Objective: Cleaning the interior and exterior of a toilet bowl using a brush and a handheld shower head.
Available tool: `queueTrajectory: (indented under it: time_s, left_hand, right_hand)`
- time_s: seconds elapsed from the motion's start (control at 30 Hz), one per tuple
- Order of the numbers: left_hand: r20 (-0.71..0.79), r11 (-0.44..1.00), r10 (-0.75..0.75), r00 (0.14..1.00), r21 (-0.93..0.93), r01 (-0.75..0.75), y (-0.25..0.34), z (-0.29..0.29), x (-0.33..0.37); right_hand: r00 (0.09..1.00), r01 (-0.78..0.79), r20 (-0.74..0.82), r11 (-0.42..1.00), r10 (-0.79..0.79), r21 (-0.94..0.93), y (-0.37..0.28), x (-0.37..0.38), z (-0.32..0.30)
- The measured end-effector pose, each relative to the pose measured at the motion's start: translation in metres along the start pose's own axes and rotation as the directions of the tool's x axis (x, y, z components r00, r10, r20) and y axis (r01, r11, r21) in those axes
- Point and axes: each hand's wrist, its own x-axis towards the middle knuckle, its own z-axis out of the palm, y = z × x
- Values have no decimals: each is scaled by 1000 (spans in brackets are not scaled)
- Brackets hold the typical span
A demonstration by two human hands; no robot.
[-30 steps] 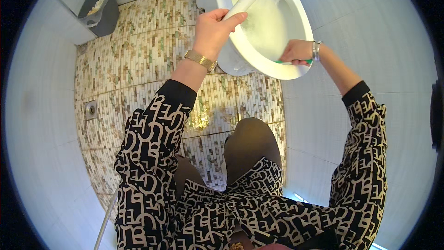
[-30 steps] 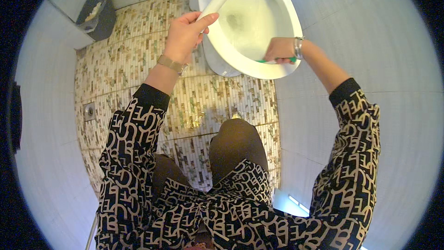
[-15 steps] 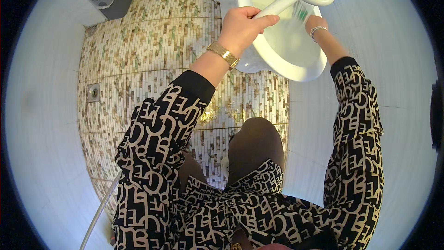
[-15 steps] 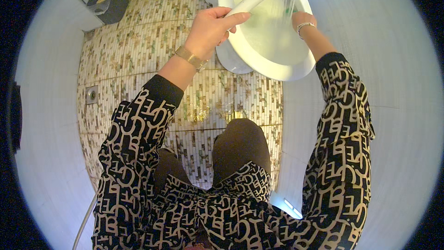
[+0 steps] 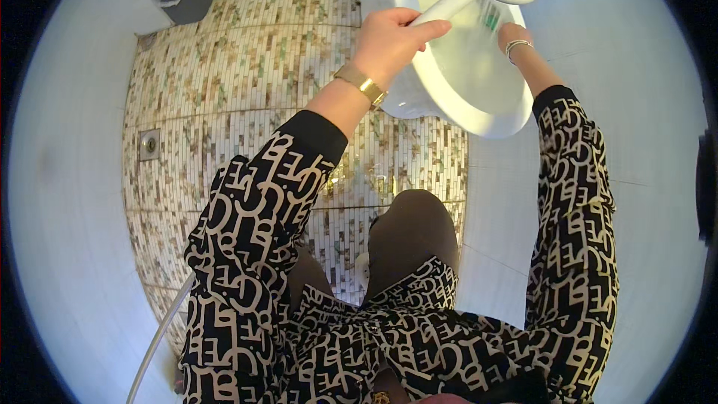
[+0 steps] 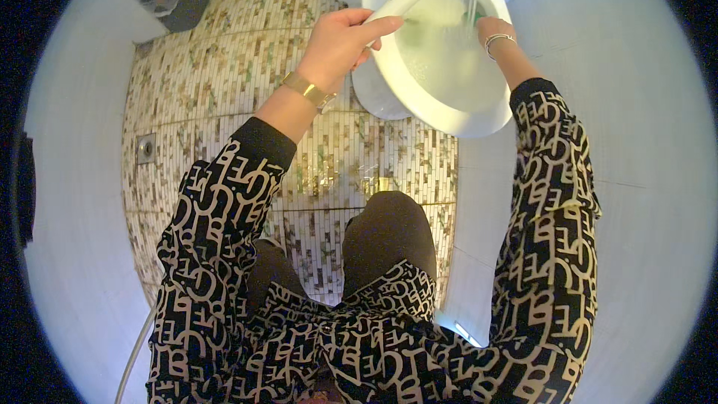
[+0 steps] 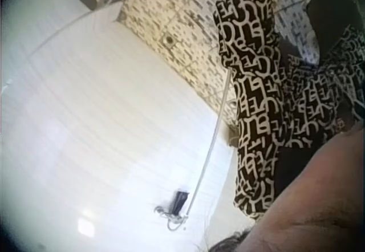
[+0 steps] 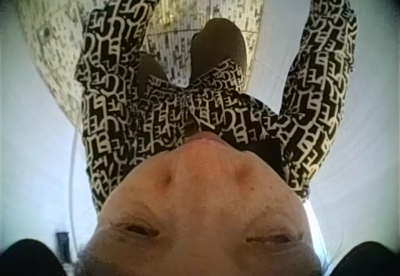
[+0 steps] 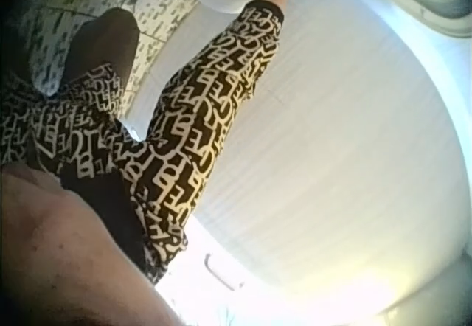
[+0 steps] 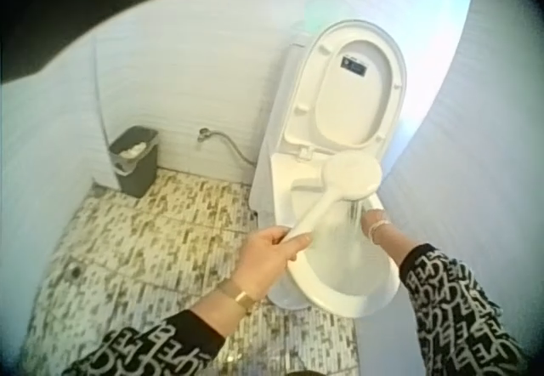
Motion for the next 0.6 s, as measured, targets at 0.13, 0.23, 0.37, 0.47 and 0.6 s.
queueTrajectory:
  time_s: [0.13,0.23,0.37,0.47,0.6]
  left_hand:
    - [-15,999,42,999,18,-42,-1,-14,-2]
    - [-21,996,86,996,12,-86,1,-26,-6]
    - [-40,999,41,998,33,-40,9,-34,-5]
    - [-19,999,39,999,-26,-39,11,-32,0]
    - [-24,999,48,999,-14,-48,12,-29,3]
  right_hand:
    - [997,-71,22,995,69,68,-25,9,6]
    - [998,64,11,993,-65,100,-31,-10,1]
    - [949,135,276,988,-150,75,-34,-25,-19]
    - [955,83,238,928,-178,363,-11,-33,-20]
    - [990,-47,141,896,-18,442,7,-32,-1]
